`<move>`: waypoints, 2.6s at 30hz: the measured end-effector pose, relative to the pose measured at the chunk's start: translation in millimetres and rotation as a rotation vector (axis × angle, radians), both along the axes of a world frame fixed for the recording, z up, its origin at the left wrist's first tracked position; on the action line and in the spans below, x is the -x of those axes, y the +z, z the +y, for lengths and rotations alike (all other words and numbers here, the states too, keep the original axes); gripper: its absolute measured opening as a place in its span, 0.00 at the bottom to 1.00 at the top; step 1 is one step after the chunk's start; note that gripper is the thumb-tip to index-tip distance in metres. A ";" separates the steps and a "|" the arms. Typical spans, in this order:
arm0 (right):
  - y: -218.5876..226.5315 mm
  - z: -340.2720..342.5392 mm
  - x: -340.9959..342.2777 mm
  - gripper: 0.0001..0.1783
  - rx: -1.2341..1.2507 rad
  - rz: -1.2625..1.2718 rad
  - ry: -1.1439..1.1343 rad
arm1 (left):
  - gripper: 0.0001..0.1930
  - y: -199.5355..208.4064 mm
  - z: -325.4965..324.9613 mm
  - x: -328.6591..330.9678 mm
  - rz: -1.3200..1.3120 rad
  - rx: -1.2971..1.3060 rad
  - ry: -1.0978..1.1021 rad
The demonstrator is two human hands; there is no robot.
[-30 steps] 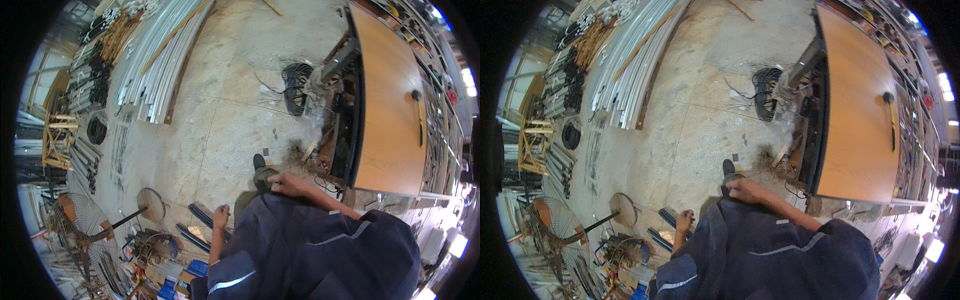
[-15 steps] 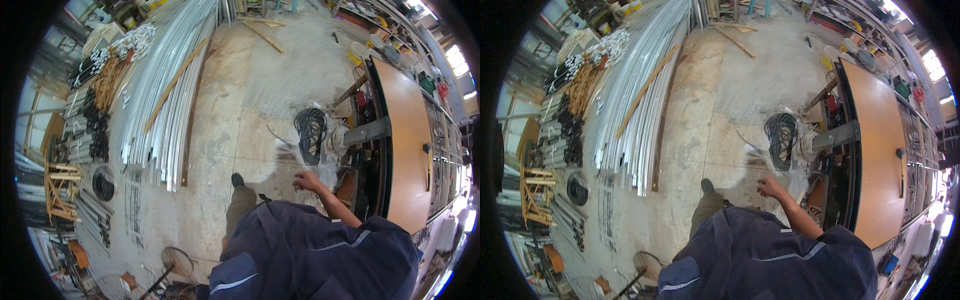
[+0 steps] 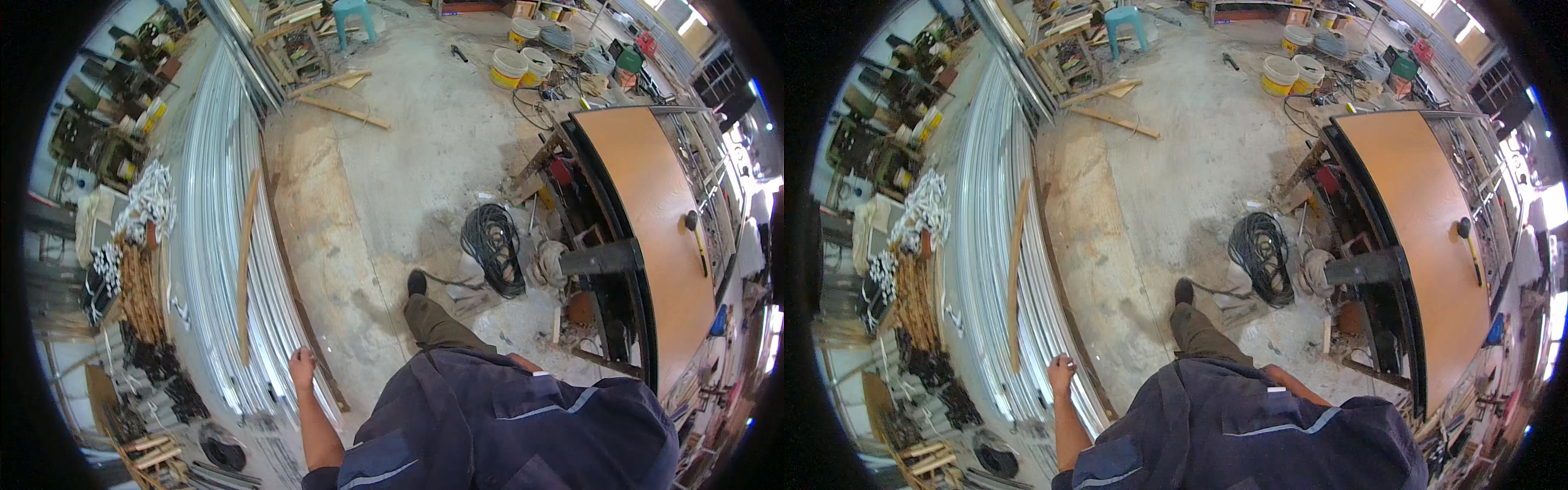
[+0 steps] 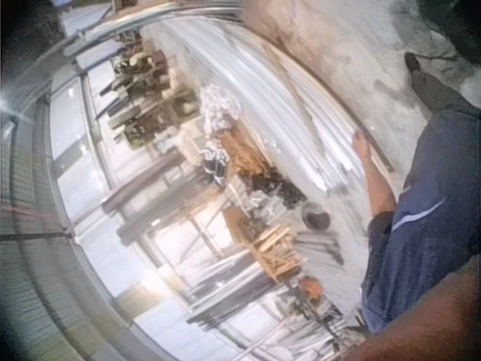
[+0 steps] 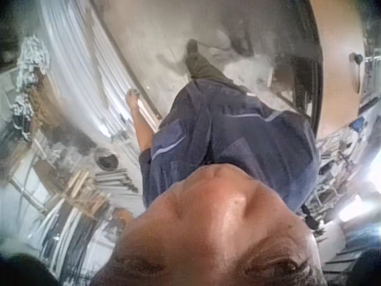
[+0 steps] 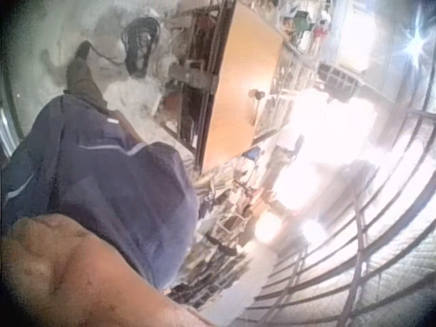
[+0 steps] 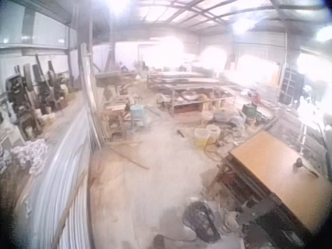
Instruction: The person assembles a metal frame and attaches a large white panel to it. They use a nail gun to secure the frame, then position and align the panel with assistance from another person.
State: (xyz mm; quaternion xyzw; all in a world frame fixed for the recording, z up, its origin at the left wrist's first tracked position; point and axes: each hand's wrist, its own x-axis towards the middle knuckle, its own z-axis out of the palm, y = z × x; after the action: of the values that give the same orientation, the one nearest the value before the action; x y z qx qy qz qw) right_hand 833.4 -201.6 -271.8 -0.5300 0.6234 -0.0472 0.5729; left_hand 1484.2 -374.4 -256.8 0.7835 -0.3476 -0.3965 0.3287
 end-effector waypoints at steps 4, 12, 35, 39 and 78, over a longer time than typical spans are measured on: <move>-72.5 -128.9 -2.1 0.21 0.019 0.151 0.327 | 0.16 6.2 -82.4 44.3 0.070 -0.199 -0.212; 43.1 -451.7 23.4 0.30 -0.235 -0.195 -0.610 | 0.17 11.8 -203.1 137.3 -0.276 -0.402 -0.790; 80.0 -748.3 167.2 0.21 -0.132 -0.027 -1.209 | 0.19 20.9 -1044.9 572.8 -0.036 -0.174 -0.989; 1.6 -798.3 278.4 0.13 0.016 0.200 -1.040 | 0.18 44.6 -1060.4 679.9 0.034 -0.243 -1.054; 37.4 -1008.2 956.3 0.28 -0.190 -0.541 -2.042 | 0.21 -45.0 -1235.2 1734.1 -0.357 -0.243 -2.090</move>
State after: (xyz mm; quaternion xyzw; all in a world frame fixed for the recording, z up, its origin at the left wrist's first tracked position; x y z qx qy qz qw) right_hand -122.9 -1209.8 -234.4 0.3201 0.6261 -0.5734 0.4205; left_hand -249.9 -1609.5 -301.8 0.1708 -0.8484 -0.3931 -0.3105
